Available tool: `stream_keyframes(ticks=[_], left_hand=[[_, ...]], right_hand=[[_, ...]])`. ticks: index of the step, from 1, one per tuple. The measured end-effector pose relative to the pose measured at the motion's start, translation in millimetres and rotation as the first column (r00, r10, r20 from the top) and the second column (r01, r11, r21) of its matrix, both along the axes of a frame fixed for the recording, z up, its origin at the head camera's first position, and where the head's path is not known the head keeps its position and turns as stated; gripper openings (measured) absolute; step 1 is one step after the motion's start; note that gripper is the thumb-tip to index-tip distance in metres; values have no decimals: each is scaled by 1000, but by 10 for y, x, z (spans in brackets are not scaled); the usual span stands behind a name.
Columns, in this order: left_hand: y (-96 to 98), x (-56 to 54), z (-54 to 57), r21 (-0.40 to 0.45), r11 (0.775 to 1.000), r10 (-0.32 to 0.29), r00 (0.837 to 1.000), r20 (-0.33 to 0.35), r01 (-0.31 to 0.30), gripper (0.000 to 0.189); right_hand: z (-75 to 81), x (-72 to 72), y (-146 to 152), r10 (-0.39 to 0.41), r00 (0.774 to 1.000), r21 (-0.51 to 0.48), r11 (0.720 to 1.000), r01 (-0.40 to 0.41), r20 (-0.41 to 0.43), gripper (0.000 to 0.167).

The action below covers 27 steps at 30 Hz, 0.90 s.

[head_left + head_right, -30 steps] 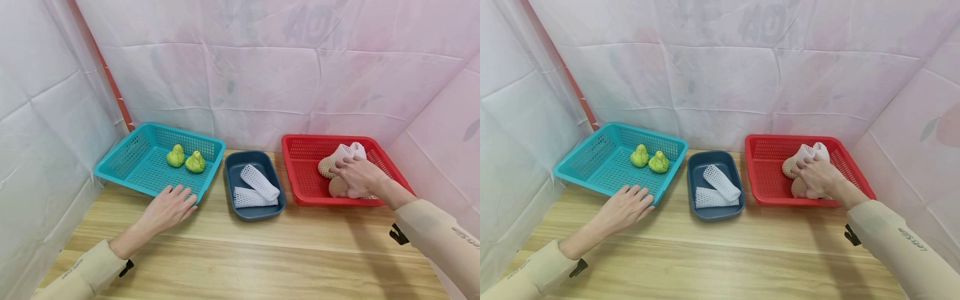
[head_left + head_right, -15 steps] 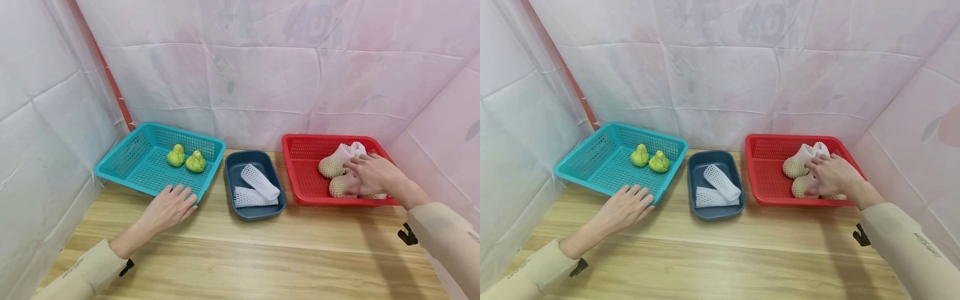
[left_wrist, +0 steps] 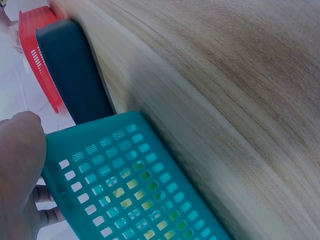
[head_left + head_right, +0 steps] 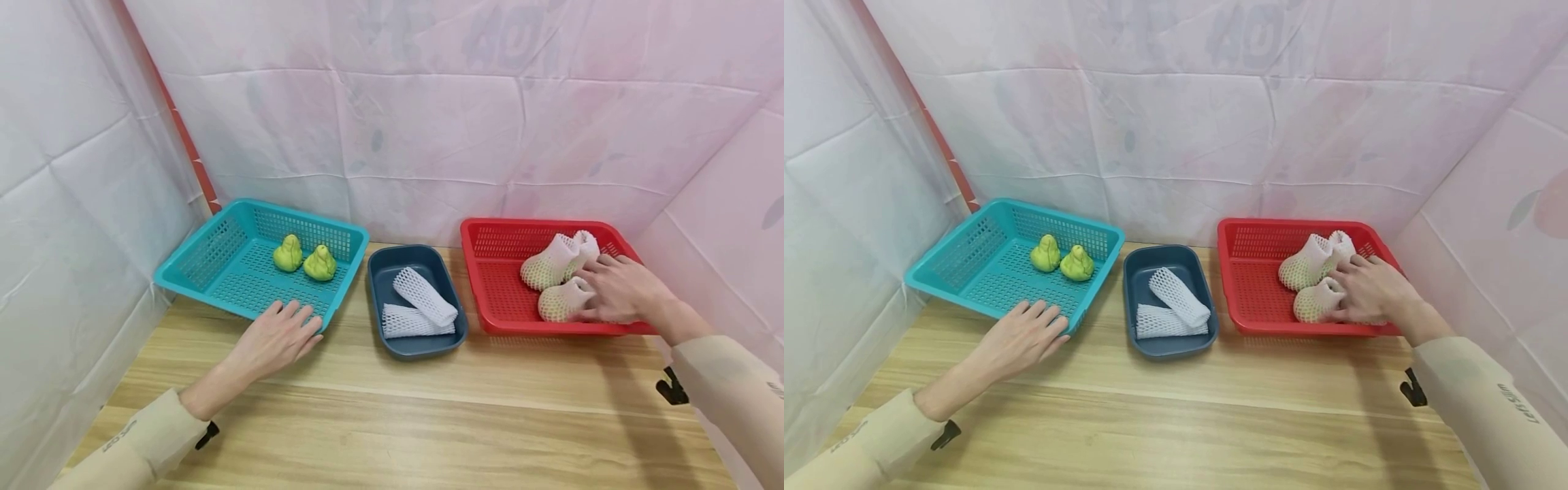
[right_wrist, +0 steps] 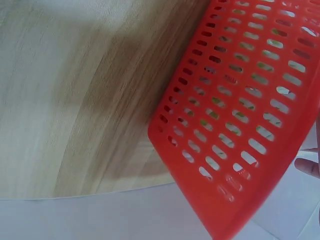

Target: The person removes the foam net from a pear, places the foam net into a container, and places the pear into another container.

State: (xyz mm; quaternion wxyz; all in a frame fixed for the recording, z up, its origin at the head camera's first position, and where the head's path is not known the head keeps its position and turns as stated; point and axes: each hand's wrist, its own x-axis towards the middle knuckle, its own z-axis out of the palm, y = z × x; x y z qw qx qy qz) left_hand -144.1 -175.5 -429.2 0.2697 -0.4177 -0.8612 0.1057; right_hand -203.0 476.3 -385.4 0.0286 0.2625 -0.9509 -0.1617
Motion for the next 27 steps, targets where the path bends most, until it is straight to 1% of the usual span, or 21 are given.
stream_keyframes(ticks=[7,15,18,23,27], left_hand=[[-1,0,7,-6,1000,-1,1000,0,1,56],[-4,3,17,-7,1000,-3,1000,3,3,55],[-5,3,19,-7,1000,-5,1000,2,5,55],[-7,2,21,-10,1000,-5,1000,2,6,54],[-6,-1,21,-11,1000,-11,1000,3,11,54]], right_hand=[[-61,-16,-67,99,993,-32,994,-102,-65,71],[-113,-22,-174,158,981,-92,981,-168,-109,70],[-126,-24,-215,180,977,-91,977,-190,-116,72],[-148,-33,-286,192,975,-98,974,-203,-108,74],[-150,-32,-339,188,979,-91,976,-196,-82,75]])
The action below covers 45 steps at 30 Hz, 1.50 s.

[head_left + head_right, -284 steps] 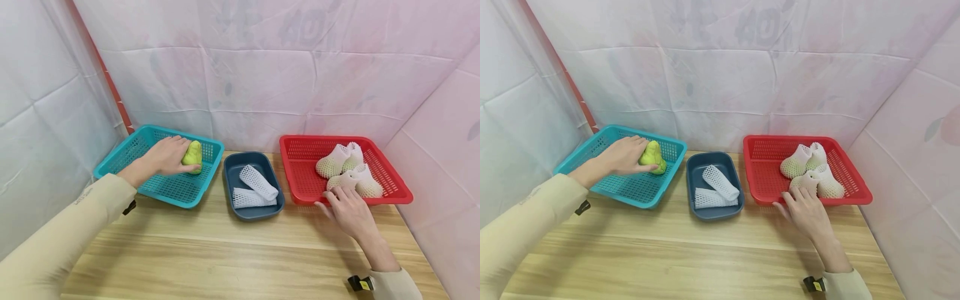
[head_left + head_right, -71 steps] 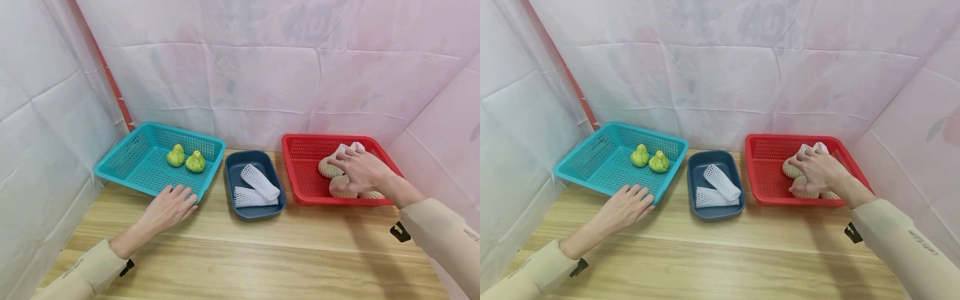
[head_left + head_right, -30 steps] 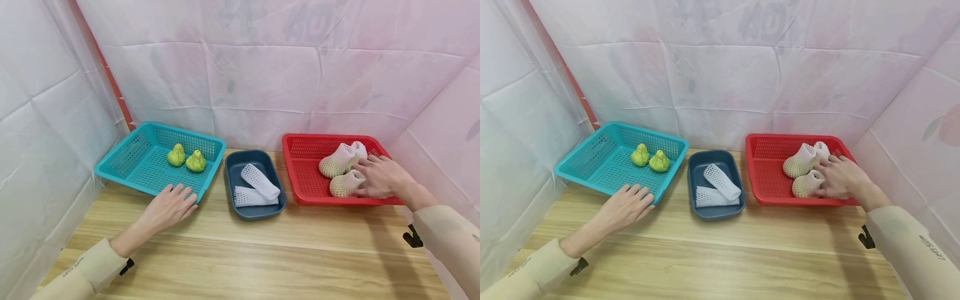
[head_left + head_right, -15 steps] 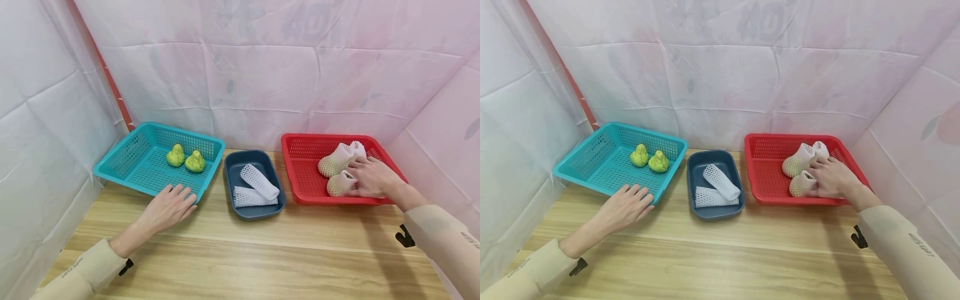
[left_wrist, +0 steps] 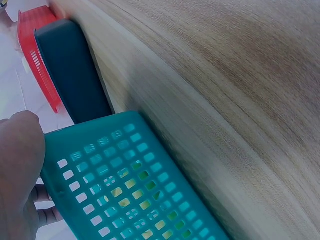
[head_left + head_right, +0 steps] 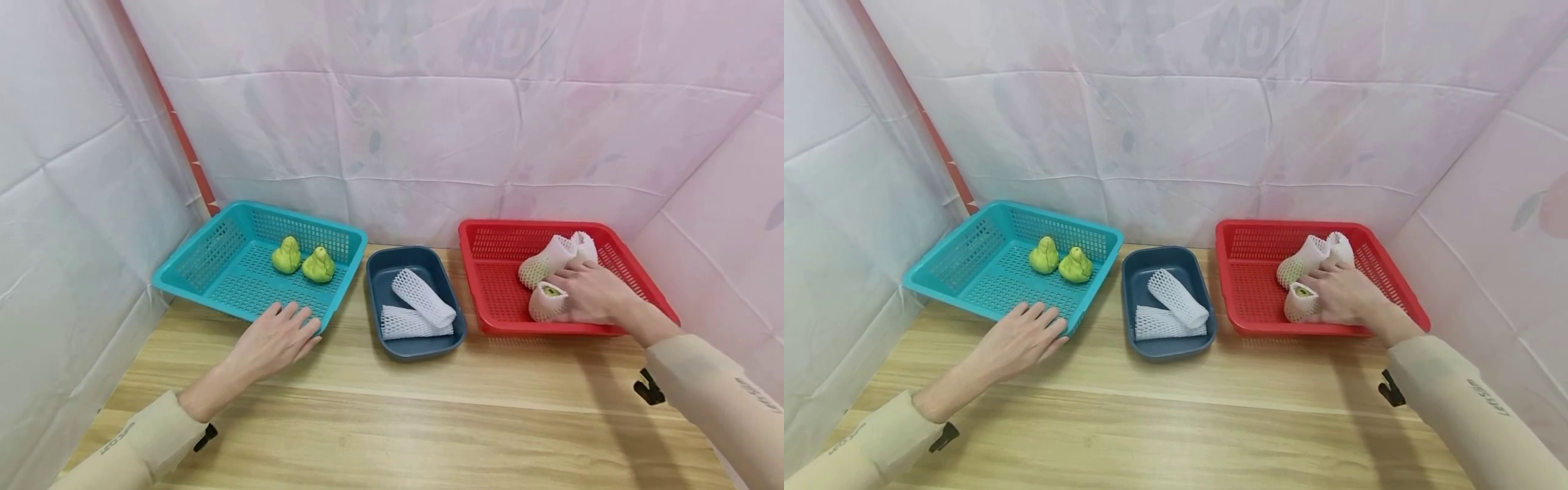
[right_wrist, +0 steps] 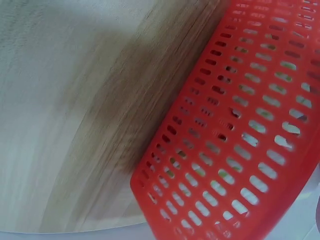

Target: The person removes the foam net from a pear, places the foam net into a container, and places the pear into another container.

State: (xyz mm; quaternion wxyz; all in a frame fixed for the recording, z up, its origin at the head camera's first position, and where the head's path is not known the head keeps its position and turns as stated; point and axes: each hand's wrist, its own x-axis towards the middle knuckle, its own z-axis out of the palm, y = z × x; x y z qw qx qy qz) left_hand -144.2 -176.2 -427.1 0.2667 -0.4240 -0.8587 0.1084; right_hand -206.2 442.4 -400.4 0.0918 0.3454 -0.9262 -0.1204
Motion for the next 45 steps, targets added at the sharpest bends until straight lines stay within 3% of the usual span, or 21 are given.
stream_keyframes(ticks=[7,14,25,34,45], left_hand=[[1,-2,-9,8,1000,-7,1000,1,7,53],[-1,0,-15,8,1000,-5,1000,1,5,53],[-8,11,-2,-1,1000,12,1000,23,-12,56],[-5,6,-4,-9,1000,11,1000,25,-11,57],[-4,5,3,-9,1000,7,1000,18,-7,55]], right_hand=[[-4,-6,-68,-5,999,35,999,4,33,64],[29,-12,-122,-32,999,53,998,31,34,73],[145,-14,-293,-55,999,-37,998,55,-2,76],[301,-23,-509,-20,997,-101,995,13,-75,71],[528,48,-826,-77,992,-171,983,60,-98,80]])
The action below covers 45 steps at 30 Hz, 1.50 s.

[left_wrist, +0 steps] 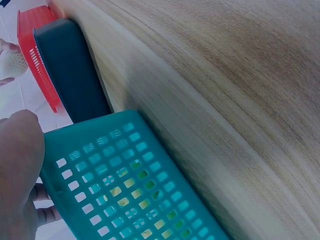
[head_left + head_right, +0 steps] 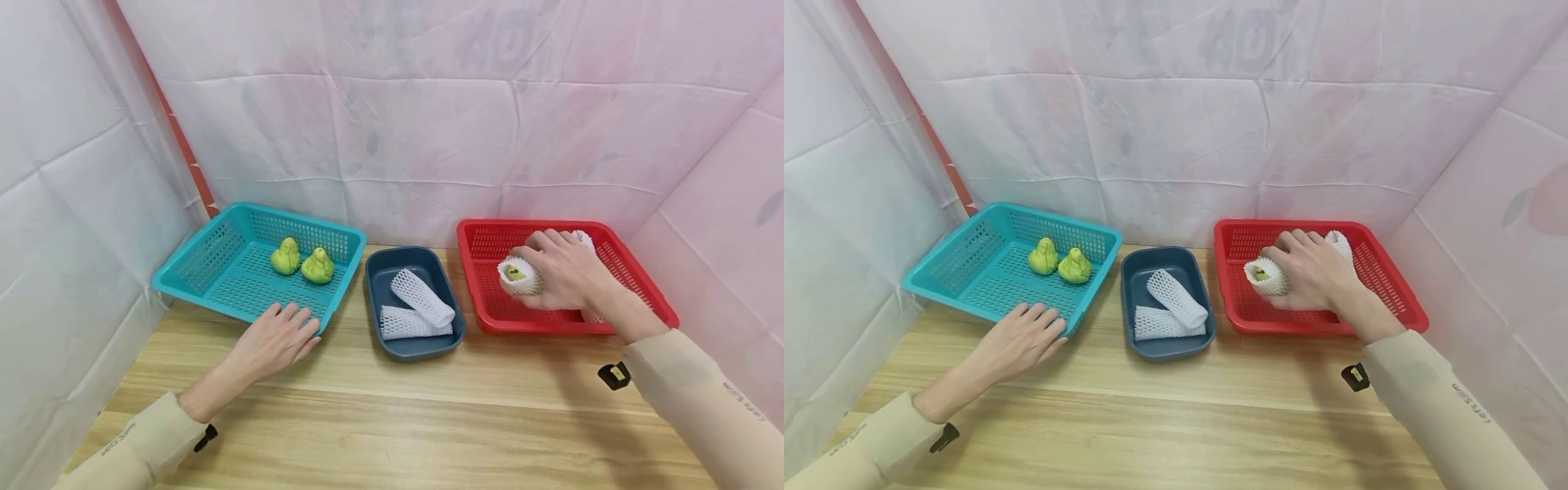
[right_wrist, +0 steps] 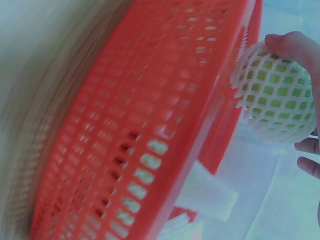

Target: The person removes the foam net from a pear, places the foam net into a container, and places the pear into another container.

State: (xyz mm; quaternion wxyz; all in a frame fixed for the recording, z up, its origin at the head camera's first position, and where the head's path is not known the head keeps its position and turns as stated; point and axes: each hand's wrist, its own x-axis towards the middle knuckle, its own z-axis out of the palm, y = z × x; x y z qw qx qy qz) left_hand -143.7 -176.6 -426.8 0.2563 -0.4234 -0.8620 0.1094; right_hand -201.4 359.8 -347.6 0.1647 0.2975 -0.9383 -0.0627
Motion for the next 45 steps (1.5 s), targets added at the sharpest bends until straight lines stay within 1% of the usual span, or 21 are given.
stream_keyframes(ticks=[4,8,11,14,17,20,23,27,31,35,39,42,45], left_hand=[[-2,0,0,-1,1000,-2,1000,5,2,52],[-3,1,-2,-1,1000,1,1000,4,-1,53],[-2,0,-4,0,1000,1,1000,0,-1,53],[-2,-5,-9,5,1000,-5,1000,-5,5,51],[-1,-13,-15,11,1000,-11,1000,-14,11,51],[2,-19,-18,16,1000,-15,1000,-20,15,52],[5,-21,-16,17,1000,-14,1000,-20,14,53],[4,-16,-13,13,1000,-9,1000,-15,9,53],[1,-14,-13,8,1000,-5,1000,-8,5,53],[0,-17,-15,7,1000,-7,1000,-4,7,51],[-4,-15,-10,-2,1000,-1,1000,3,1,38],[-2,-12,-6,-5,1000,2,1000,5,-2,35],[3,-14,-9,2,1000,-3,1000,-2,3,43]], right_hand=[[57,56,-151,13,1000,-8,1000,-13,-11,81],[94,114,-308,36,999,26,999,-35,-41,81],[96,159,-424,87,994,27,996,-85,-67,82],[72,203,-538,166,980,1,986,-167,-106,82],[44,256,-647,236,960,-26,970,-242,-150,81],[18,315,-744,273,946,-38,958,-283,-174,80],[-11,377,-834,292,939,-43,952,-304,-183,78],[-68,458,-950,316,932,-76,940,-333,-181,76],[-152,539,-1055,329,929,-139,925,-352,-167,78],[-255,634,-1140,325,936,-189,919,-347,-136,78],[-380,729,-1214,315,944,-227,917,-329,-95,79],[-471,799,-1273,321,944,-275,904,-328,-73,81],[-566,870,-1333,344,937,-325,881,-344,-61,83]])
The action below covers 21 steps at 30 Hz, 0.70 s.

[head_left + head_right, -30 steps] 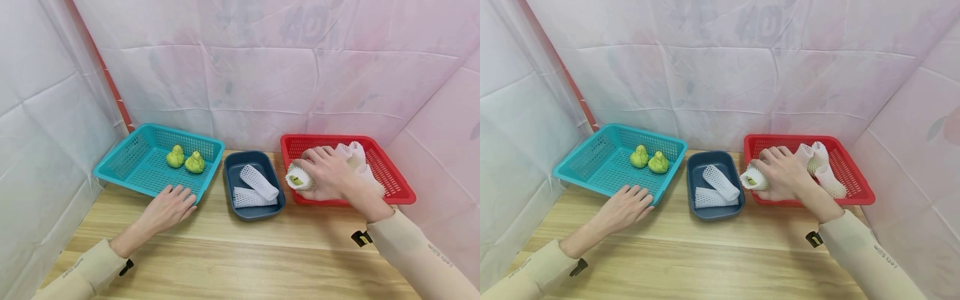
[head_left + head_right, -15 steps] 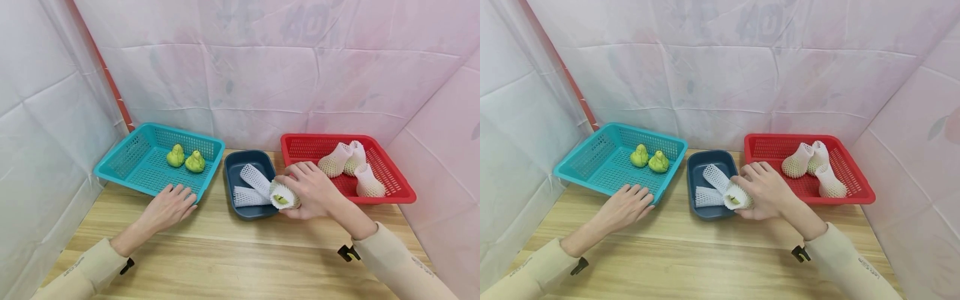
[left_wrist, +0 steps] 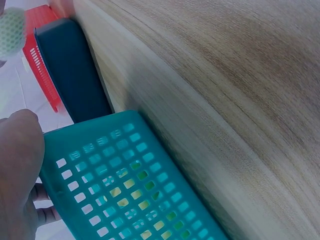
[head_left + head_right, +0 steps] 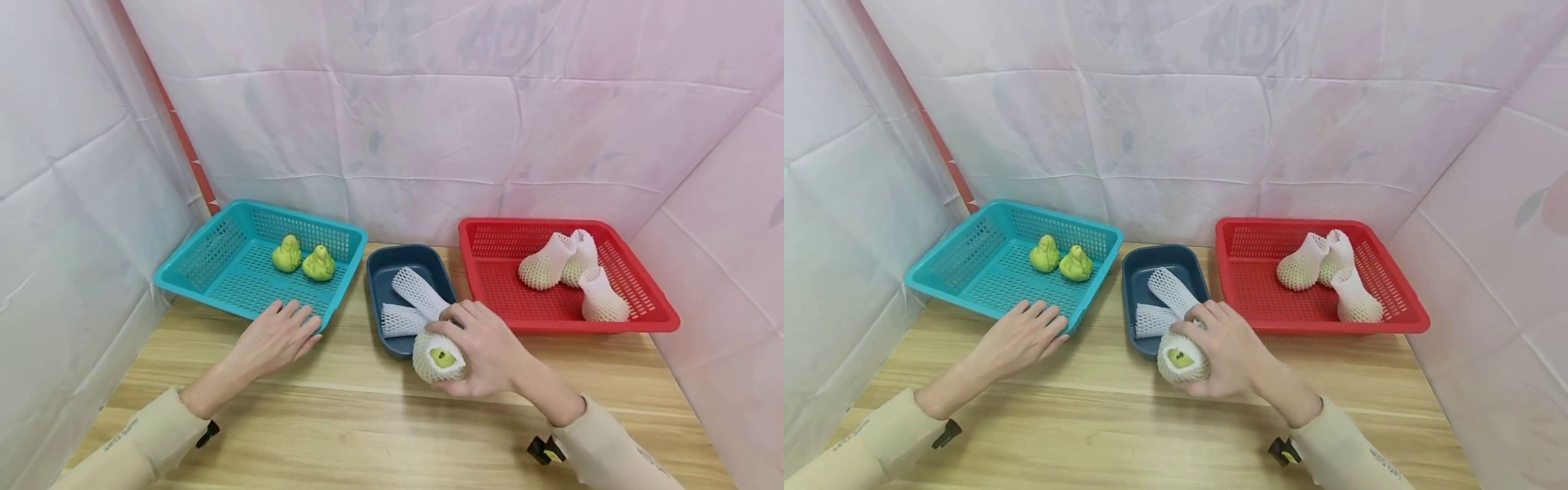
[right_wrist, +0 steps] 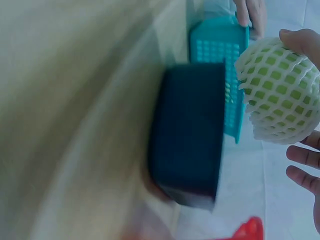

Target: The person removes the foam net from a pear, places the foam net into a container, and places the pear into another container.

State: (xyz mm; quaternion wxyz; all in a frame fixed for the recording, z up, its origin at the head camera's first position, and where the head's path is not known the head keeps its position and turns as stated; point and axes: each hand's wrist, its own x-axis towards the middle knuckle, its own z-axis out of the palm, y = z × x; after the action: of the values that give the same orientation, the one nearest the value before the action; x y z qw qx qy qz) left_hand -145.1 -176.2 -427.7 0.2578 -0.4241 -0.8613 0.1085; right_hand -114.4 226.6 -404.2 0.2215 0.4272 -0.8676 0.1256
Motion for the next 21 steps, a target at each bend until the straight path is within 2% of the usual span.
stream_keyframes(ticks=[5,13,21], left_hand=[[0,-7,-12,14,1000,-5,1000,-10,5,53],[-3,-12,-15,19,1000,-11,1000,-12,11,51],[-4,-9,-10,9,1000,-2,1000,1,2,42]], right_hand=[[-165,91,-109,64,997,-48,997,-61,43,87],[-354,207,-269,130,986,-61,990,-124,107,84],[-504,289,-388,177,978,-23,984,-175,112,81]])
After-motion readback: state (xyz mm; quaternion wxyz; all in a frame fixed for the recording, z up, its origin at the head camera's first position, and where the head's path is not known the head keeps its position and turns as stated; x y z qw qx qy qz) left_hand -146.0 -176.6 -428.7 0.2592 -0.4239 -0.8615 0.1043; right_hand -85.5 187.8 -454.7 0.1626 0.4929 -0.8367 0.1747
